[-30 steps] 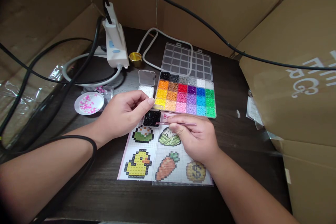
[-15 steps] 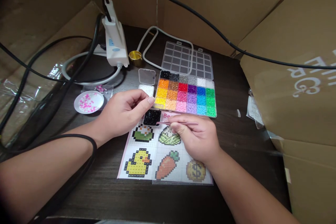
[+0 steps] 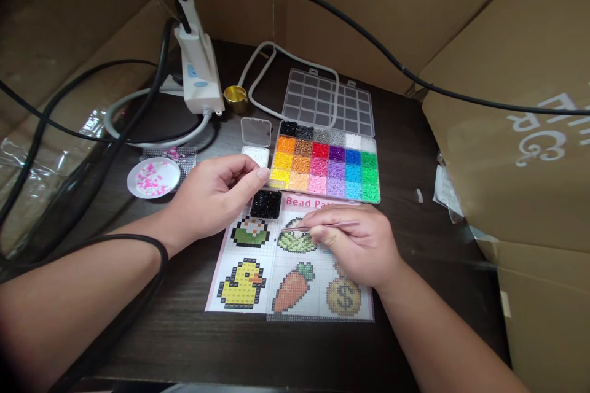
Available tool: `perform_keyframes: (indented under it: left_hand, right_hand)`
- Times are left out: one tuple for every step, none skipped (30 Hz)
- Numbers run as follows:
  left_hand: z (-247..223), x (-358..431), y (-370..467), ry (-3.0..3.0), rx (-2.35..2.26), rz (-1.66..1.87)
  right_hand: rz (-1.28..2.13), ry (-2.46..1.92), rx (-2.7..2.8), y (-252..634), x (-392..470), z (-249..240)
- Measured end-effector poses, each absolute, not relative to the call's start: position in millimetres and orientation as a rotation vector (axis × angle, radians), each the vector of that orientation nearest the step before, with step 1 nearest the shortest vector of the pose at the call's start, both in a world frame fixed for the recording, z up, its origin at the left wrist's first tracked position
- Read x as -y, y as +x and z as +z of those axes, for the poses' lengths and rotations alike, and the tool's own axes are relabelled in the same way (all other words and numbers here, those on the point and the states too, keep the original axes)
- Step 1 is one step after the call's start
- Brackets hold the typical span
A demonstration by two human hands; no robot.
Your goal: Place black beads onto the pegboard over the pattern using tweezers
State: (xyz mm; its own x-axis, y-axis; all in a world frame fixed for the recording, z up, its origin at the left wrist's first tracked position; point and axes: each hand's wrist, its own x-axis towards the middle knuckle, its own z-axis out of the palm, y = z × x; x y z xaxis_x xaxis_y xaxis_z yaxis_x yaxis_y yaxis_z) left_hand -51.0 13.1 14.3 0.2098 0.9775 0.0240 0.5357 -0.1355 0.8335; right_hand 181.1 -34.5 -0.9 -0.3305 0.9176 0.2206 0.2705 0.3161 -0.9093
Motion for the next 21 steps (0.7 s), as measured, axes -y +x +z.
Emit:
perform_keyframes:
  left_hand:
    - [14, -13, -51, 1.775, -1.414, 0.787]
    - [14, -13, -51, 1.777, -1.412, 0.785]
    - [14, -13, -50, 1.779, -1.411, 0.784]
    - [14, -13, -50, 1.781, -1.409, 0.784]
    - [13, -13, -50, 1.782, -1.409, 0.783]
    - [13, -13, -50, 1.784, -1.408, 0.783]
    - [12, -13, -49, 1.784, -1.409, 0.781]
    - [12, -13, -49, 1.784, -1.411, 0.781]
    - [12, -13, -49, 1.785, -1.415, 0.781]
    - [12, -14, -49, 1.786, -1.419, 0.779]
    - [12, -14, -50, 1.787, -1.422, 0.776]
    - [13, -14, -50, 1.789, -1.425, 0.773]
    - [13, -14, -50, 1.790, -1.426, 0.772]
    - [13, -14, -50, 1.791, -1.425, 0.771]
    - [13, -15, -50, 1.789, -1.423, 0.771]
    - [13, -15, -50, 1.787, -1.423, 0.773]
    - [13, -15, -50, 1.784, -1.423, 0.775]
    - [12, -15, -50, 1.783, -1.423, 0.776]
    - [12, -15, -50, 1.782, -1.424, 0.779]
    - [11, -15, -50, 1.782, -1.423, 0.782]
    - [11, -14, -49, 1.783, -1.420, 0.788]
  right_hand:
    - [1.038, -1.050, 1.814, 182, 34, 0]
    - [1.044, -1.040, 1.832, 182, 33, 0]
    - [1.048, -1.031, 1.846, 182, 32, 1]
    - [1.047, -1.025, 1.855, 182, 32, 1]
    - [1.042, -1.023, 1.861, 182, 31, 1]
    - [1.036, -1.022, 1.863, 182, 31, 2]
    - [1.032, -1.021, 1.863, 181, 31, 2]
    - [1.028, -1.019, 1.860, 181, 31, 2]
    - [1.025, -1.014, 1.861, 181, 31, 2]
    - [1.024, -1.000, 1.868, 180, 31, 3]
    - [1.021, -0.974, 1.882, 179, 32, 3]
    - [1.020, -0.943, 1.900, 178, 32, 4]
    - [1.023, -0.908, 1.920, 177, 32, 4]
    - [1.028, -0.876, 1.937, 175, 32, 5]
    - [1.038, -0.849, 1.954, 173, 32, 5]
    - [1.046, -0.829, 1.966, 172, 33, 6]
    - [1.054, -0.818, 1.977, 171, 33, 6]
    - [1.060, -0.809, 1.987, 170, 33, 6]
    - [1.064, -0.803, 1.995, 169, 33, 6]
    - [1.066, -0.800, 2.003, 169, 33, 6]
    - [1.067, -0.799, 2.008, 169, 33, 6]
